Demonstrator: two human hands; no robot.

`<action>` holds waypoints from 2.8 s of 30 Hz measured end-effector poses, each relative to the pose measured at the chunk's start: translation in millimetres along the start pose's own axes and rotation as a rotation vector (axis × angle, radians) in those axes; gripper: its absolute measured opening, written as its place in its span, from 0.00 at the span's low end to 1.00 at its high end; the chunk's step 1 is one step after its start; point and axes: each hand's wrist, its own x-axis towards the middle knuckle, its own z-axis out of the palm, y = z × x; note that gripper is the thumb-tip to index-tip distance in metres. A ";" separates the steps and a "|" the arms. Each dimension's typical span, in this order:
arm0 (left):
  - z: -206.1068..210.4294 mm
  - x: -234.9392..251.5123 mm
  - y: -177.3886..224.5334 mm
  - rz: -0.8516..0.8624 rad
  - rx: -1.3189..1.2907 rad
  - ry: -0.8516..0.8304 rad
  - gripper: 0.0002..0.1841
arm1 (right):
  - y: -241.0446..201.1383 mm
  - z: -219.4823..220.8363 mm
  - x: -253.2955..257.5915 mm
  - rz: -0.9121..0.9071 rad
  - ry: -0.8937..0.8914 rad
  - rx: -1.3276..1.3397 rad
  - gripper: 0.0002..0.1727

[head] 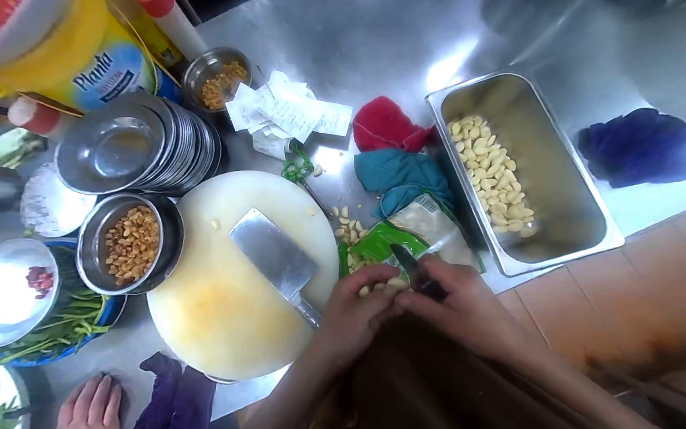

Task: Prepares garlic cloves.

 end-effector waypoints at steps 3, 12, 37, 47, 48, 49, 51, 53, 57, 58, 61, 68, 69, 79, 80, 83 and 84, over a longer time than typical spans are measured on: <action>-3.3 1.5 -1.6 0.038 0.089 -0.017 0.08 | 1.4 1.8 0.4 -0.076 -0.025 -0.034 0.22; -2.3 4.6 -2.6 0.251 0.243 -0.077 0.10 | -3.1 -5.5 8.4 -0.154 0.042 -0.071 0.21; 7.5 3.4 10.1 0.313 -0.121 0.580 0.11 | -3.2 10.2 79.6 -0.047 -0.049 -0.201 0.17; 10.2 -8.3 0.2 0.097 0.089 0.283 0.11 | -10.0 1.5 38.4 -0.112 -0.138 0.132 0.21; 11.7 -7.3 -0.9 0.059 0.124 0.197 0.12 | -5.6 0.4 32.8 -0.166 -0.110 0.135 0.18; 13.2 -5.1 -2.2 0.031 0.135 0.132 0.13 | -2.2 -3.8 27.4 -0.192 -0.061 0.119 0.15; 15.9 -0.2 -5.3 -0.018 0.088 0.088 0.18 | -0.5 -24.0 13.4 -0.179 0.102 0.065 0.11; 19.0 2.9 -7.3 -0.075 -0.026 0.101 0.23 | 2.4 -56.0 0.0 -0.093 0.326 -0.077 0.13; 16.9 2.1 -9.6 -0.068 -0.224 -0.016 0.23 | 32.7 -112.7 -8.4 0.256 0.403 -0.421 0.24; 16.0 2.0 -10.3 -0.055 -0.208 -0.051 0.22 | 34.3 -117.1 -9.0 0.315 0.360 -0.440 0.29; 17.2 -2.1 -8.4 -0.016 -0.045 -0.102 0.21 | 18.1 -104.0 -17.8 0.289 0.296 -0.395 0.23; 9.4 -9.2 -7.0 0.119 0.181 -0.132 0.17 | -23.3 -46.5 -34.5 0.290 0.131 0.082 0.16; 7.2 -8.6 -8.2 0.125 0.156 -0.137 0.18 | -24.5 -39.9 -34.4 0.263 0.113 0.087 0.16; -4.1 -8.1 -9.5 0.088 -0.081 -0.149 0.09 | -27.9 -7.1 -18.3 -0.007 0.054 -0.018 0.14; -6.3 -8.2 -10.4 0.092 -0.100 -0.156 0.06 | -27.7 -7.1 -17.6 -0.001 0.054 -0.020 0.14; -12.2 -8.4 -14.8 0.111 -0.124 -0.178 0.11 | -27.4 -7.4 -15.6 0.000 0.031 -0.019 0.15; -13.2 -8.3 -16.3 0.118 -0.126 -0.175 0.13 | -27.9 -7.0 -14.8 -0.010 0.011 -0.012 0.16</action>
